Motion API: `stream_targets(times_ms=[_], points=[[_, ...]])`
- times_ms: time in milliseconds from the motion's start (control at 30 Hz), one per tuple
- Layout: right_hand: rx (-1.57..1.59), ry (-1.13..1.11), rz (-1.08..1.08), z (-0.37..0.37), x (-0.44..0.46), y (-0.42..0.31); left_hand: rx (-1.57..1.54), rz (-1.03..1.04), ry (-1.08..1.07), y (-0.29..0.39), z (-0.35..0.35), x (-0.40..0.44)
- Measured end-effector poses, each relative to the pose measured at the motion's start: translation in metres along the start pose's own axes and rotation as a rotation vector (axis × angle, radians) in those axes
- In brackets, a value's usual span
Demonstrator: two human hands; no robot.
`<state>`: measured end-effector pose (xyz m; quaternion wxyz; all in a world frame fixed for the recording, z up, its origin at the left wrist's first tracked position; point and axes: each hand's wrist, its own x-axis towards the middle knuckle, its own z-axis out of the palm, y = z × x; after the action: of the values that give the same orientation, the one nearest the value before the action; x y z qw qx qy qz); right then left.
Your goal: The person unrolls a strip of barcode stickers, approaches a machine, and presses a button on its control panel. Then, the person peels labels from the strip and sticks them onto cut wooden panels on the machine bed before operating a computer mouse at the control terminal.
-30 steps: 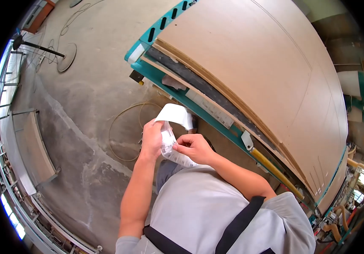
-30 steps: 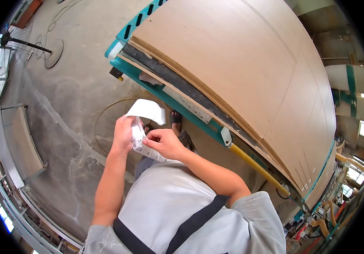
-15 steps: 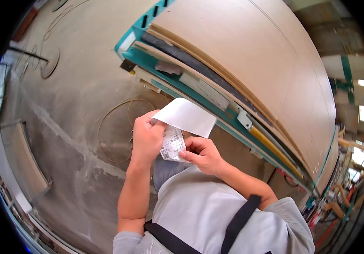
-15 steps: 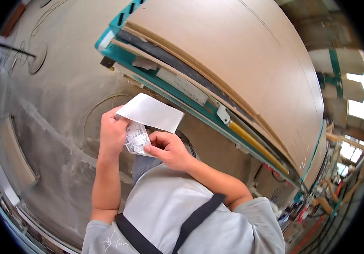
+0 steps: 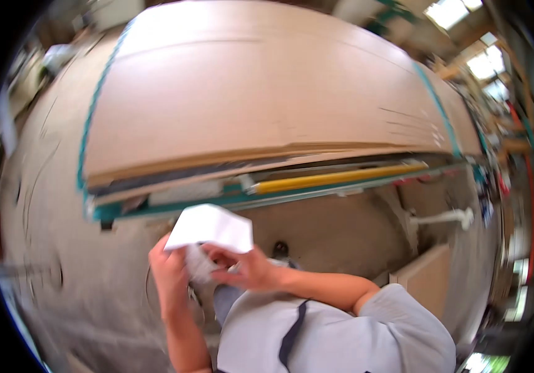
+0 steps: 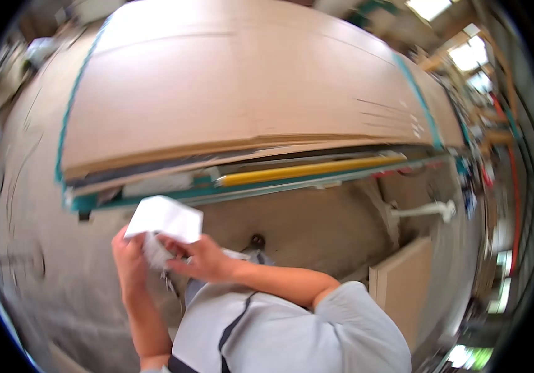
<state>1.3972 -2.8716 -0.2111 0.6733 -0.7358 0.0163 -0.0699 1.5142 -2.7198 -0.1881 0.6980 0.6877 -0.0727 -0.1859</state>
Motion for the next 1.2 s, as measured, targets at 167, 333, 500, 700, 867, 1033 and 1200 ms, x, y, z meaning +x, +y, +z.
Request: stream_targets(times_ms=[167,333,500,700,867,1033,1200], points=[[-0.229,0.241,-0.131,-0.107,-0.065,0.003,0.098,0.029,-0.201,-0.016,0.136,-0.019],[-0.46,0.519,-0.257,-0.227,-0.151,0.001,0.098,-0.199,-0.513,-0.024,0.278,-0.049],[-0.619,0.716,-0.253,-0.318,-0.236,-0.013,0.234,-0.286,-0.781,-0.019,0.41,-0.064],[-0.759,0.977,-0.127,-0.374,-0.298,-0.005,0.467,-0.301,-1.045,-0.035,0.534,-0.071],[-0.565,1.166,0.076,-0.42,-0.305,-0.003,0.761,-0.156,-1.285,-0.072,0.617,-0.043],[-0.478,1.203,0.144,-0.496,-0.29,0.0,0.938,0.036,-1.539,-0.088,0.695,0.006],[-0.36,1.223,0.306,-0.561,-0.247,-0.003,0.55,-0.444,-1.617,-0.077,0.743,0.057]])
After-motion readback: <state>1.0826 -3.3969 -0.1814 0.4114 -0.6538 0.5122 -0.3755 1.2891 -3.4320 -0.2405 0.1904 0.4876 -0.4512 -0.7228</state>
